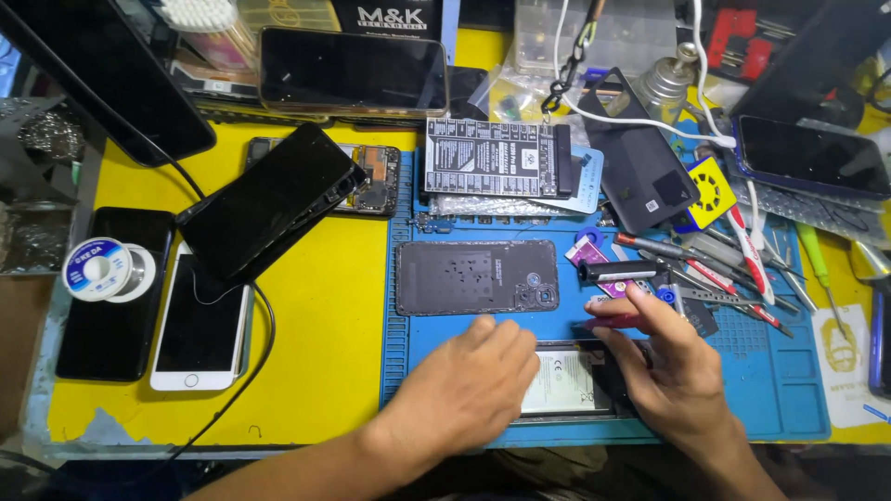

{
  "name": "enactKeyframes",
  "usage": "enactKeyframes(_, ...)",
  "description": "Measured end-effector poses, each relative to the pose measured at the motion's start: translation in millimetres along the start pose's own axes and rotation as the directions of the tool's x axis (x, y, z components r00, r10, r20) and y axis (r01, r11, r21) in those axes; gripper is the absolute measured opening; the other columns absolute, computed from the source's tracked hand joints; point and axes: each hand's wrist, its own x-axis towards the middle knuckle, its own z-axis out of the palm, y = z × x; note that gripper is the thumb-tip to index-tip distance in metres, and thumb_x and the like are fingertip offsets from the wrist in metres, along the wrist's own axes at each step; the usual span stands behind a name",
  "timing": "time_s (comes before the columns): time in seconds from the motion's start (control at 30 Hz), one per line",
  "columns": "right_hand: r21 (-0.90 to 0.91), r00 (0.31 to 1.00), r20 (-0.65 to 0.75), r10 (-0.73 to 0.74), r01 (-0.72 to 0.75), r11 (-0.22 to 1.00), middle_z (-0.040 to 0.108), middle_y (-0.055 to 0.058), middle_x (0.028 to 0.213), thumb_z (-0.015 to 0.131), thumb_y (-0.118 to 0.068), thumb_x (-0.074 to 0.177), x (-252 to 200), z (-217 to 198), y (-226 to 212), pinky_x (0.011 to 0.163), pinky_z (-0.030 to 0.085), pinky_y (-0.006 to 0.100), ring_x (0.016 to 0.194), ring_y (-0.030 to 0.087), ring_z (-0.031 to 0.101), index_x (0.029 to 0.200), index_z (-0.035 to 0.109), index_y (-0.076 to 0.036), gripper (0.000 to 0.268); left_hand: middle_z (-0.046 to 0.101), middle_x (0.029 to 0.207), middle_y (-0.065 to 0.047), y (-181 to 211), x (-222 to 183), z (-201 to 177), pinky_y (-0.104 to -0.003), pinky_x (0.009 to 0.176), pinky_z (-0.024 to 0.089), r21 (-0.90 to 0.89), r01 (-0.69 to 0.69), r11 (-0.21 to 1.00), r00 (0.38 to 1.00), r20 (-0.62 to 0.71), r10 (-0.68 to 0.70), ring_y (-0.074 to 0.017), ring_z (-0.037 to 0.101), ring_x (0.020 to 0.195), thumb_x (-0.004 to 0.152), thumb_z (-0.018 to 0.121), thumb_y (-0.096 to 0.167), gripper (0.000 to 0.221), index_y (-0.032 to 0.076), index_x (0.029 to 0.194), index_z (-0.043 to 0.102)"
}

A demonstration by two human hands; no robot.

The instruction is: Disassembling a smartphone by removing internal screws and prying apart the chassis components on a repair bench.

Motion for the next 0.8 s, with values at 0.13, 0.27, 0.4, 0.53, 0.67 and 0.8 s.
enactKeyframes(0.13,0.054,0.999,-0.002,-0.038,0.038,0.998,0.070,0.027,0.115,0.063,0.014,0.093,-11.8,6.1,-3.0,0.098,0.069,0.034,0.108,0.031,0.078,0.148,0.036,0.004,0.061,0.050,0.087,-0.003,-47.5,11.6,-30.5,-0.038,0.074,0.041,0.009,0.003,1.000,0.966,0.260,-0.006,-0.0221,0.044,0.081,0.100,0.051,0.004,0.017,0.011,0.095,0.066)
enactKeyframes(0.27,0.303,0.986,0.103,-0.132,0.095,0.948,0.069,0.027,0.119,0.057,0.021,0.093,-17.8,18.8,-14.0,0.094,0.074,0.034,0.113,0.038,0.077,0.154,0.032,-0.010,0.073,0.061,0.101,-0.003,-87.1,5.9,-30.2,-0.039,0.080,0.045,0.010,0.236,0.972,0.941,0.247,-0.231,-0.0227,0.055,0.089,0.102,0.062,0.025,0.014,0.014,0.106,0.070)
enactKeyframes(0.4,0.298,0.957,0.165,-0.239,0.183,0.937,0.067,0.031,0.119,0.057,0.022,0.094,-12.4,28.8,-20.5,0.086,0.077,0.026,0.113,0.036,0.075,0.150,0.031,-0.004,0.068,0.060,0.096,-0.004,-100.2,-5.9,-19.1,-0.041,0.079,0.039,0.007,0.281,0.960,0.958,-0.053,-0.280,-0.0242,0.056,0.089,0.093,0.075,0.027,0.014,0.015,0.099,0.069)
enactKeyframes(0.53,0.249,0.958,0.188,-0.218,0.169,0.954,0.070,0.028,0.110,0.061,0.017,0.095,-8.4,30.3,-22.8,0.090,0.075,0.030,0.110,0.037,0.077,0.149,0.032,-0.003,0.064,0.058,0.092,-0.004,-96.2,-8.0,-22.0,-0.042,0.077,0.038,-0.054,0.280,0.959,0.951,-0.124,-0.284,-0.0252,0.055,0.088,0.091,0.079,0.024,0.014,0.015,0.093,0.068)
enactKeyframes(0.67,0.242,0.959,0.199,-0.204,0.153,0.958,0.069,0.029,0.112,0.057,0.013,0.098,-7.3,28.8,-25.4,0.086,0.076,0.028,0.111,0.038,0.076,0.149,0.032,-0.005,0.059,0.059,0.091,-0.003,-90.9,-8.1,-25.1,-0.041,0.076,0.038,-0.127,0.213,0.969,0.958,-0.165,-0.233,-0.0246,0.054,0.087,0.092,0.079,0.023,0.014,0.016,0.088,0.068)
enactKeyframes(0.8,0.234,0.955,0.206,-0.214,0.165,0.958,0.070,0.029,0.110,0.057,0.011,0.099,-5.8,29.4,-26.2,0.089,0.076,0.034,0.106,0.038,0.078,0.149,0.033,-0.007,0.058,0.068,0.098,-0.001,-80.3,-8.6,-19.7,-0.041,0.084,0.039,-0.334,0.165,0.928,0.981,-0.041,-0.189,-0.0225,0.056,0.092,0.093,0.076,0.031,0.016,0.017,0.100,0.076)
